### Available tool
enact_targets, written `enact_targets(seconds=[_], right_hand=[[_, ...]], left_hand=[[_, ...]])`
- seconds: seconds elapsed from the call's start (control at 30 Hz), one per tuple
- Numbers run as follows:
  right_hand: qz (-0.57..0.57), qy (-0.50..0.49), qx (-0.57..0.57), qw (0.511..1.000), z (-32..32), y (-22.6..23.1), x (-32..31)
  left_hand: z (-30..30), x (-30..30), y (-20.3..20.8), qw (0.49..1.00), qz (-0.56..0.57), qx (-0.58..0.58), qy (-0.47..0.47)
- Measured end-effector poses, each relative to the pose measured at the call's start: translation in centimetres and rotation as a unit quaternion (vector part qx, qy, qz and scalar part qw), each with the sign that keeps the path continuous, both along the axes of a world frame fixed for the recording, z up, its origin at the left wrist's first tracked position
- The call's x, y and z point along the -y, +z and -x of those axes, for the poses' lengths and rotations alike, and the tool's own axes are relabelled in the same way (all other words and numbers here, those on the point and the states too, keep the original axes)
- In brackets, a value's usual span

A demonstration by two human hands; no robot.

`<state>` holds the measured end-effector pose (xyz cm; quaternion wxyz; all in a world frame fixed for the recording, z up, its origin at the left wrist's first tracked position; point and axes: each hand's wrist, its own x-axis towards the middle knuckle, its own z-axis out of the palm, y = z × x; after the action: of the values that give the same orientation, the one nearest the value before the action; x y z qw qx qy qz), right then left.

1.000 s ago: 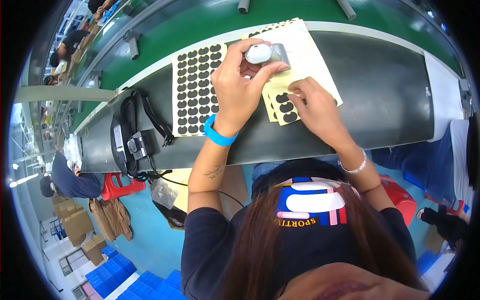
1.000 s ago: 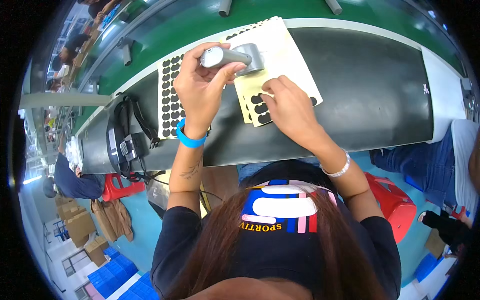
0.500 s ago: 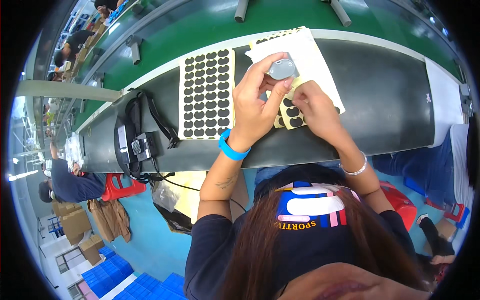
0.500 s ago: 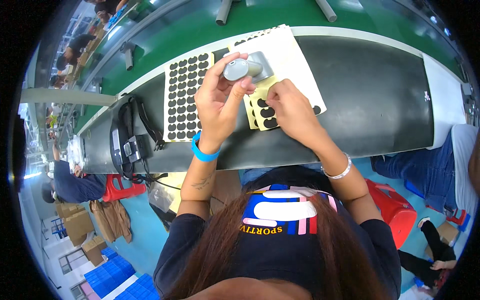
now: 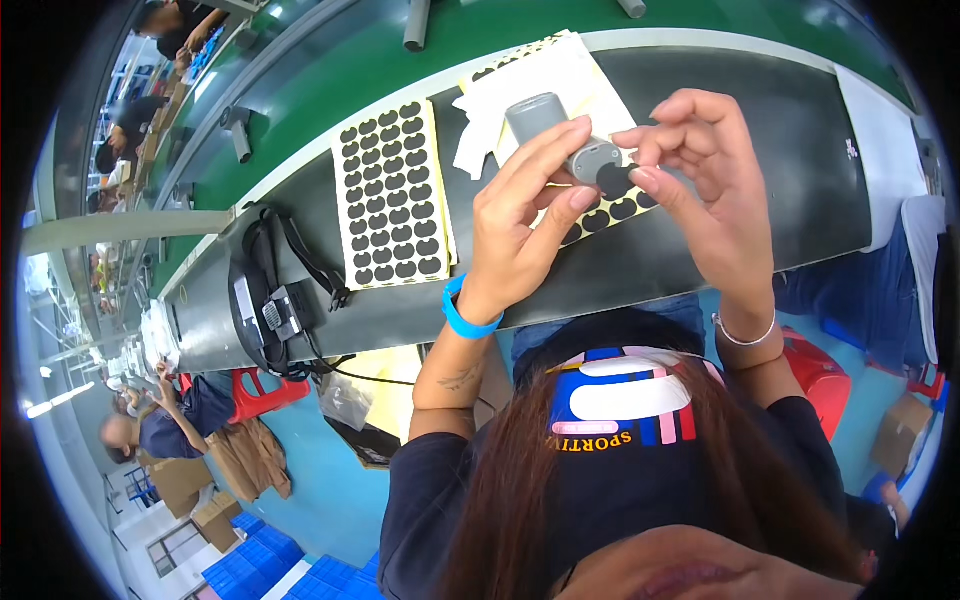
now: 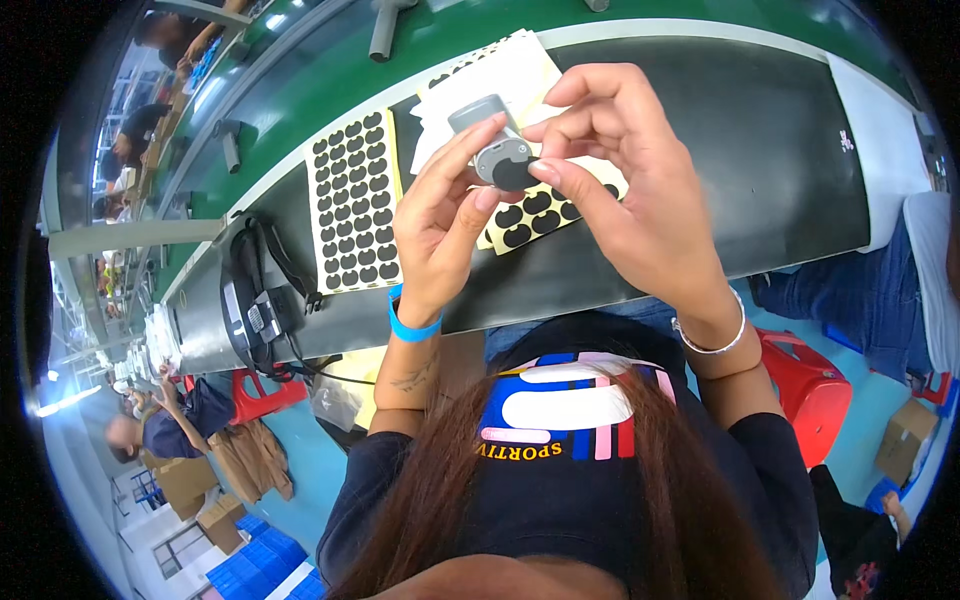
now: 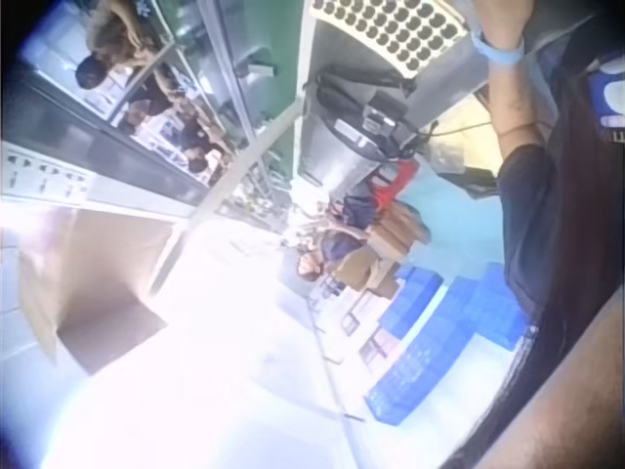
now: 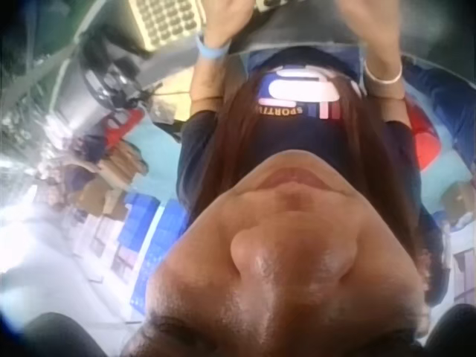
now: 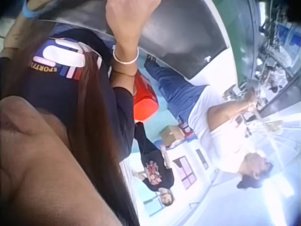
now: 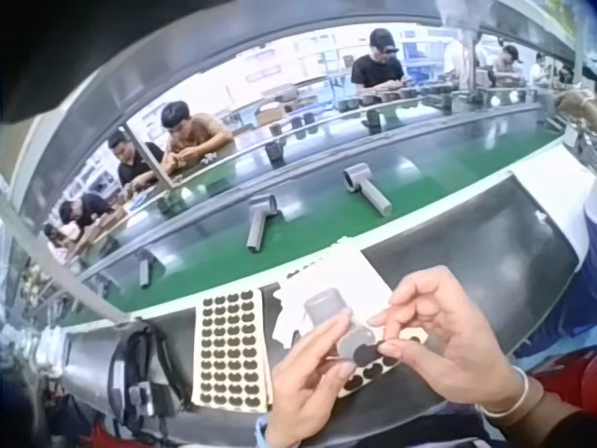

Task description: The person peels adhesive pads from backing sheets, applies them onto the bottom of handheld fan casings by hand, and places the fan casings onto the conveyor belt.

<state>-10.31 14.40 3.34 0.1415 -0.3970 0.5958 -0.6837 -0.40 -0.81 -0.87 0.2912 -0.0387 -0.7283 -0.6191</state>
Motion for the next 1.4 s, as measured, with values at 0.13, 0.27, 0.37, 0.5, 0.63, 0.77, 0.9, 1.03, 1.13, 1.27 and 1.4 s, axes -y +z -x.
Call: enact_targets(seconds=[0.13, 0.27, 0.37, 0.5, 0.63, 0.77, 0.9, 1.03, 1.13, 1.27, 1.4], right_hand=[[-0.038, -0.009, 0.012, 0.999, -0.2, 0.1, 0.0], [-0.071, -0.017, 0.019, 0.997, -0.3, 0.7, -0.1], [-0.097, -0.021, 0.004, 0.995, -0.2, 1.1, -0.2], [-0.100, -0.024, 0.002, 0.995, -0.3, 1.1, -0.2], [-0.112, -0.031, -0.015, 0.993, -0.3, 1.3, -0.3], [-0.117, -0.031, -0.026, 0.992, -0.3, 1.4, -0.3], [-0.119, -0.033, -0.034, 0.992, -0.4, 1.5, -0.4], [-0.124, -0.036, -0.055, 0.990, -0.3, 1.6, -0.4], [-0.126, -0.035, -0.062, 0.989, -0.2, 1.7, -0.4], [-0.126, -0.035, -0.062, 0.989, -0.3, 1.7, -0.4], [-0.125, -0.033, -0.071, 0.989, -0.2, 1.7, -0.4]], left_hand=[[-0.2, -0.1, 0.0, 1.000, 0.002, 0.004, -0.011], [-0.2, -0.2, 0.1, 0.999, 0.030, 0.011, -0.009], [-0.1, -0.3, 0.0, 0.999, 0.038, 0.012, -0.011], [-0.1, -0.4, 0.0, 0.999, 0.032, 0.012, -0.011], [-0.2, -0.6, 0.1, 1.000, 0.026, 0.015, -0.007], [-0.3, -0.6, 0.1, 1.000, 0.026, 0.017, -0.007], [-0.3, -0.8, 0.2, 1.000, 0.023, 0.020, -0.006], [-0.3, -0.7, 0.1, 0.999, 0.030, 0.014, -0.006], [-0.3, -0.7, 0.1, 0.999, 0.026, 0.020, -0.006], [-0.2, -0.8, 0.1, 1.000, 0.026, 0.014, -0.004], [-0.3, -0.8, 0.1, 1.000, 0.027, 0.015, -0.004]])
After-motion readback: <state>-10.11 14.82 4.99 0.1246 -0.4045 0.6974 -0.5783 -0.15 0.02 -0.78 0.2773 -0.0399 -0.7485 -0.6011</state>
